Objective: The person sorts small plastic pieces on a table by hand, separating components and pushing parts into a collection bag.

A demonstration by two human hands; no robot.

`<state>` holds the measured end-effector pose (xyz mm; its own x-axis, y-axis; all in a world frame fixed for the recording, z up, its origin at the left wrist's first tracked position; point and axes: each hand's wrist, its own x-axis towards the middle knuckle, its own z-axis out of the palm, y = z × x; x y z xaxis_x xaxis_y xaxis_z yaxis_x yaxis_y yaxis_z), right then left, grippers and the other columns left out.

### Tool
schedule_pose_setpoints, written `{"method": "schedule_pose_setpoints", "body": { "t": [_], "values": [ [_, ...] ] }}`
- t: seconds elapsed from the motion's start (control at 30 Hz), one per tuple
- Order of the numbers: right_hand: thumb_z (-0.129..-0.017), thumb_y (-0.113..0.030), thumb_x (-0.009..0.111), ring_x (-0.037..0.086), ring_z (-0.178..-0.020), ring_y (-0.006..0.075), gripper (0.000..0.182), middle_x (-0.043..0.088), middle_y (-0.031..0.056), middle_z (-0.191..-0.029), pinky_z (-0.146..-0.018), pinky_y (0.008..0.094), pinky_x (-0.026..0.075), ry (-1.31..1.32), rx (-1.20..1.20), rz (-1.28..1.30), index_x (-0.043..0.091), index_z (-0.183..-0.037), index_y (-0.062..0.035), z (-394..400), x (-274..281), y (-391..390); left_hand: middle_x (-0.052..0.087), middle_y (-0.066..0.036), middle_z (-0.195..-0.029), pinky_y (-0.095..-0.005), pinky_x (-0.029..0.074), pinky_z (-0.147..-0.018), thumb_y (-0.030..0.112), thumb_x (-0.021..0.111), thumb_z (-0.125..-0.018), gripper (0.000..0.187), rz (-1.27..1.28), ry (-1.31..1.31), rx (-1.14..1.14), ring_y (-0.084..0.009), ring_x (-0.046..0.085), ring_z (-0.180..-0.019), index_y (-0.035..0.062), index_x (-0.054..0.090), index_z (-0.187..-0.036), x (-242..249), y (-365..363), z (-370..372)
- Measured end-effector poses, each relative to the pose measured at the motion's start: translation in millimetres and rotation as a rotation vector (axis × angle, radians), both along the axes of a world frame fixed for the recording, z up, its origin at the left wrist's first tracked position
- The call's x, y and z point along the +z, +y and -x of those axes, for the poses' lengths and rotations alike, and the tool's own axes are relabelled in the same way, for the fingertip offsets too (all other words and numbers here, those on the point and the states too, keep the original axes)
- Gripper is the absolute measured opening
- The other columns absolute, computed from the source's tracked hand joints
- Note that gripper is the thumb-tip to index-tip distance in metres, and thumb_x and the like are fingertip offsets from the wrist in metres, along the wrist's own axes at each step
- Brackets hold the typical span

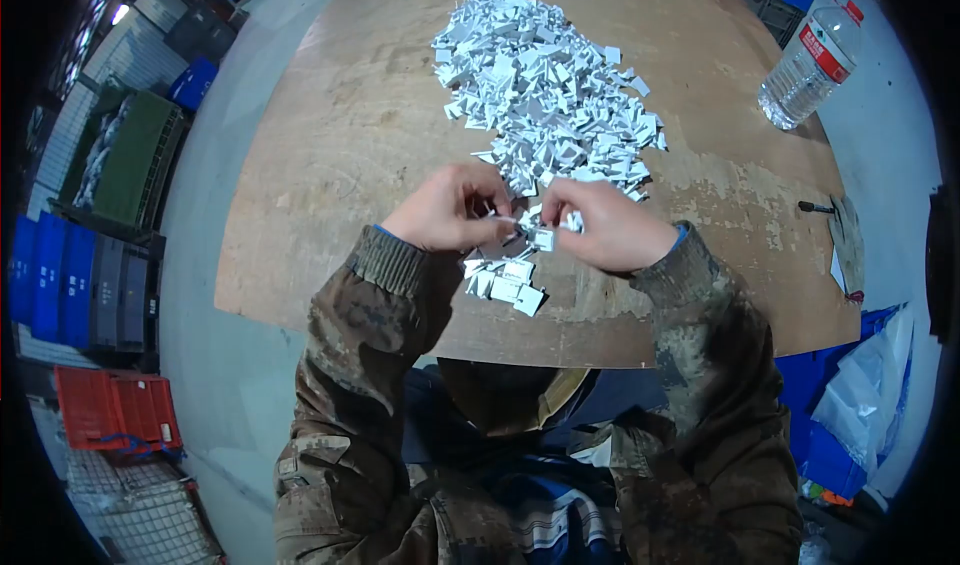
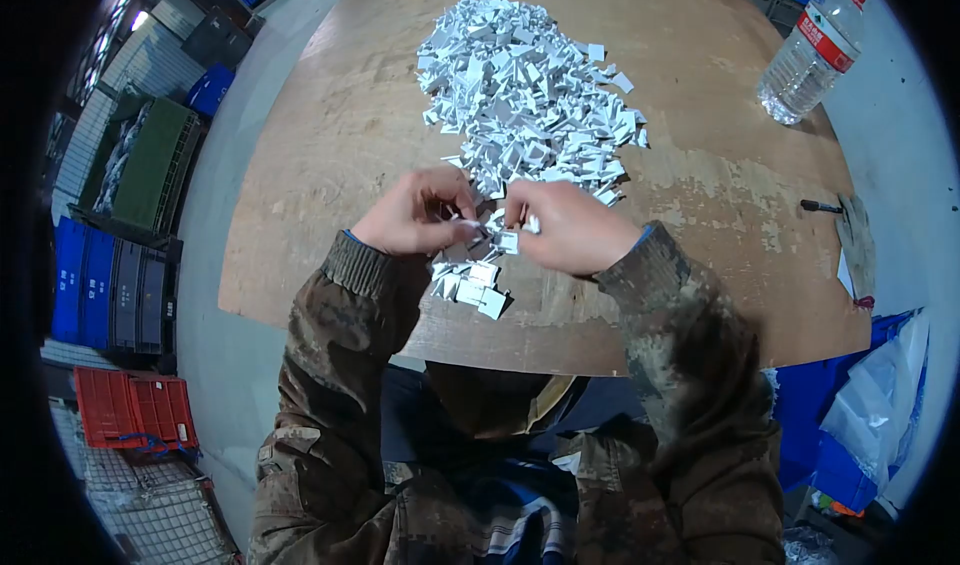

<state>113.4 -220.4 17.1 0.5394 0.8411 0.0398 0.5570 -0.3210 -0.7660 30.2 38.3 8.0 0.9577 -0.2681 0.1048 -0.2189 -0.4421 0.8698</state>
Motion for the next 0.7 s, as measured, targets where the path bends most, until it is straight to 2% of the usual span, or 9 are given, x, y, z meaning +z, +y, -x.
{"method": "schedule_pose_setpoints", "body": {
  "t": [0.07,0.27,0.4,0.43,0.57,0.6,0.7],
  "values": [
    [-0.087,-0.009,0.065,0.062,-0.071,0.0294,0.013,0.070,0.0132,-0.088,-0.068,0.0410,0.051,0.009,-0.049,-0.120,0.065,-0.098,-0.0023,-3.1,-2.5,1.6,0.069,-0.001,-0.073,-0.0229,0.045,-0.057,0.011,0.078,-0.084,0.015,0.237,0.166,0.041,-0.0122,0.056,-0.058,0.0048,0.077,-0.098,-3.6,6.2,-2.6],
    [-0.089,-0.006,0.065,0.063,-0.079,0.0216,0.012,0.070,0.0081,-0.087,-0.076,0.0365,0.052,-0.045,-0.050,0.064,0.066,-0.100,-0.0014,2.7,0.7,12.3,0.070,-0.001,-0.076,-0.0234,0.047,-0.059,0.011,0.079,-0.084,0.016,0.201,0.130,0.257,-0.0123,0.057,-0.059,0.0049,0.077,-0.098,-7.9,6.7,-9.9],
    [-0.089,-0.007,0.067,0.059,-0.063,0.0167,0.010,0.067,0.0075,-0.078,-0.063,0.0303,0.050,-0.001,-0.094,-0.391,0.066,-0.098,-0.0014,-4.6,-18.1,16.9,0.070,-0.002,-0.076,-0.0243,0.047,-0.059,0.011,0.077,-0.085,0.015,-0.036,-0.025,0.279,-0.0115,0.056,-0.060,0.0026,0.076,-0.098,3.3,-8.8,-4.3],
    [-0.089,-0.007,0.067,0.059,-0.063,0.0167,0.010,0.067,0.0075,-0.078,-0.063,0.0303,0.050,-0.003,-0.097,-0.392,0.066,-0.098,-0.0014,-7.1,-14.7,14.9,0.070,-0.002,-0.076,-0.0243,0.047,-0.059,0.011,0.077,-0.085,0.015,-0.037,-0.027,0.277,-0.0115,0.056,-0.060,0.0026,0.076,-0.098,2.0,-10.5,-6.0],
    [-0.088,-0.005,0.069,0.050,-0.050,0.0101,0.010,0.064,0.0068,-0.075,-0.046,0.0220,0.039,1.149,-0.117,-0.582,0.064,-0.097,-0.0027,-18.3,11.4,-3.3,0.070,-0.003,-0.077,-0.0253,0.048,-0.060,0.013,0.079,-0.085,0.018,-0.216,-0.410,0.090,-0.0123,0.056,-0.061,0.0014,0.076,-0.099,-9.7,-14.3,-13.5],
    [-0.088,-0.005,0.069,0.050,-0.050,0.0101,0.010,0.064,0.0068,-0.075,-0.046,0.0220,0.039,1.147,-0.118,-0.584,0.064,-0.097,-0.0027,-17.3,12.7,-3.1,0.070,-0.003,-0.077,-0.0253,0.048,-0.060,0.013,0.079,-0.085,0.018,-0.216,-0.411,0.088,-0.0123,0.056,-0.061,0.0014,0.076,-0.099,-6.2,-15.9,-12.9],
    [-0.089,-0.006,0.067,0.045,-0.046,0.0064,0.010,0.065,0.0067,-0.075,-0.039,0.0194,0.028,0.909,-0.045,-0.329,0.062,-0.097,-0.0041,-6.1,14.5,5.1,0.069,-0.003,-0.076,-0.0255,0.047,-0.059,0.014,0.081,-0.084,0.018,0.016,-0.113,0.168,-0.0132,0.056,-0.061,0.0022,0.076,-0.096,3.5,-17.9,-2.7]
  ]
}}
